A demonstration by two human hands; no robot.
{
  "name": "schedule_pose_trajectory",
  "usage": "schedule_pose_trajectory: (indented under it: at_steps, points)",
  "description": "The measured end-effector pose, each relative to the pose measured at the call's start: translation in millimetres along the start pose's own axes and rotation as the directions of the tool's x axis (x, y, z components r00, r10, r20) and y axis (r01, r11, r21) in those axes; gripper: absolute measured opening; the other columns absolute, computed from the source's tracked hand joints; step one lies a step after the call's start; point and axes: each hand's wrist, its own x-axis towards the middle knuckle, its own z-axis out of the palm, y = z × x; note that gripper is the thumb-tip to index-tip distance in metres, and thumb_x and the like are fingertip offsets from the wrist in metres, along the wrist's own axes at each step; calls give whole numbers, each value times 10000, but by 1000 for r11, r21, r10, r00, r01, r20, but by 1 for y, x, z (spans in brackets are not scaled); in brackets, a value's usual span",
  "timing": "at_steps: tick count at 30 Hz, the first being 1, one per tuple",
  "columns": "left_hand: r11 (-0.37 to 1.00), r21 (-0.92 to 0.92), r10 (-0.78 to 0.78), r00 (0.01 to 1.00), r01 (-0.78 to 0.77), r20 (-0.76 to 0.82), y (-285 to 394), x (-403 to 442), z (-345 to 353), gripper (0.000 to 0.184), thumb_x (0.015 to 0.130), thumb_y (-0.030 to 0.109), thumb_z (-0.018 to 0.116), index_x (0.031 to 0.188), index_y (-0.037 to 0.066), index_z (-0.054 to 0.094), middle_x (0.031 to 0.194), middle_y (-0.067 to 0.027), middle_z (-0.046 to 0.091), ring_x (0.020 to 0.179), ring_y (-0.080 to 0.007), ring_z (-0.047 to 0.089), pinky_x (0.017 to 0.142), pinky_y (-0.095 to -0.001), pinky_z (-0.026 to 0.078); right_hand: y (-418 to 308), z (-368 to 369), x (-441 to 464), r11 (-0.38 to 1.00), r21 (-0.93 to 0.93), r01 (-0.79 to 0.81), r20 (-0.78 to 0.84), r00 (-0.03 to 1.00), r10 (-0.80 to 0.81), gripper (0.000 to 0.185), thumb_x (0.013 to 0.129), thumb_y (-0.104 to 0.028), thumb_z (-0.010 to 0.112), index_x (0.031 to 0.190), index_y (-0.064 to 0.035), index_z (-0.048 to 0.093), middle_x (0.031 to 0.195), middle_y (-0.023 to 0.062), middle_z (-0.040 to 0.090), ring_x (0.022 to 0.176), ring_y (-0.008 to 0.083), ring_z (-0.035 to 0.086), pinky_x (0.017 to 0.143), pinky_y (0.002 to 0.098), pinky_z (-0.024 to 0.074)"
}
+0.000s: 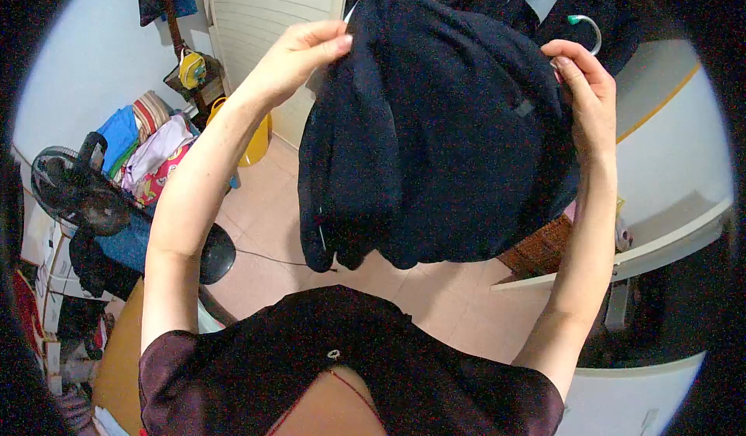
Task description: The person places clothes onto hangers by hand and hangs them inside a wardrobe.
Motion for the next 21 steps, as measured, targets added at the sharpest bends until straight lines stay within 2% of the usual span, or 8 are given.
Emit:
schedule_pose_trajectory:
  at_steps: [4, 7, 9, 13, 16, 17, 19, 21]
  points:
    - [988, -137, 58, 995, -68, -77, 10, 17, -10, 317, 924, 268, 511, 1105, 25, 602, 1003, 3, 633, 949, -72, 538, 868, -251, 410, 7, -1, 3, 997, -68, 24, 318, 948, -1, 161, 907, -94, 497, 979, -18, 619, 828, -34, 584, 690, 21, 477, 632, 152, 374]
    - [987, -153, -29, 998, 39, 62, 5, 20, 4, 287, 924, 289, 506, 1033, 59, 638, 949, -16, 636, 914, -127, 556, 886, -265, 398, 5, -10, 9, 997, 66, 40, 94, 995, -46, 168, 911, -93, 498, 995, -19, 623, 806, -40, 575, 664, 16, 463, 605, 146, 362]
    - [989, -110, -90, 990, 102, 106, 0, 19, 4, 338, 923, 340, 495, 1074, 60, 608, 1030, -48, 616, 949, -156, 562, 883, -285, 414, 1, -13, 13, 997, -10, 82, 15, 997, -82, 176, 912, -96, 505, 1017, -27, 628, 785, -50, 560, 645, 14, 450, 590, 142, 349]
    - [958, -274, 32, 982, -83, -186, -4, 9, -5, 335, 931, 342, 473, 1073, 48, 547, 1021, -66, 557, 914, -143, 552, 809, -273, 468, -7, -26, 26, 983, -163, 83, -10, 996, -86, 194, 907, -116, 519, 1043, -40, 635, 773, -61, 548, 676, 12, 458, 599, 143, 353]
    - [985, 79, 171, 916, -152, -364, 5, -14, 21, 268, 879, 218, 549, 1077, 40, 515, 935, -45, 525, 833, -116, 530, 752, -249, 465, -10, -41, 43, 982, -172, 83, -20, 996, -88, 207, 919, -145, 510, 1052, -48, 635, 776, -70, 545, 680, 5, 459, 597, 141, 355]
    - [978, 201, 120, 929, -51, -349, 11, -25, 35, 427, 797, 209, 639, 1157, 46, 480, 1009, -69, 547, 913, -153, 551, 804, -286, 465, -11, -43, 51, 985, -141, 103, -41, 993, -109, 193, 885, -107, 506, 996, -51, 654, 757, -42, 572, 683, 36, 498, 615, 177, 400]
    - [963, 268, 109, 950, -28, -294, 9, -37, 66, 667, 662, 366, 735, 1198, 79, 462, 1101, -107, 566, 1023, -246, 550, 849, -385, 467, -6, -66, 73, 970, -189, 152, -27, 987, -160, 212, 910, -200, 536, 1058, -102, 652, 871, -103, 591, 667, 0, 450, 593, 133, 334]
    - [843, 538, 178, 945, -3, -274, -14, -46, 84, 701, 667, 332, 717, 1253, 79, 427, 1151, -162, 565, 1051, -342, 553, 876, -430, 458, -31, -59, 75, 971, -205, 123, -37, 990, -133, 185, 893, -145, 526, 1007, -97, 663, 835, -83, 593, 660, 16, 454, 613, 152, 362]
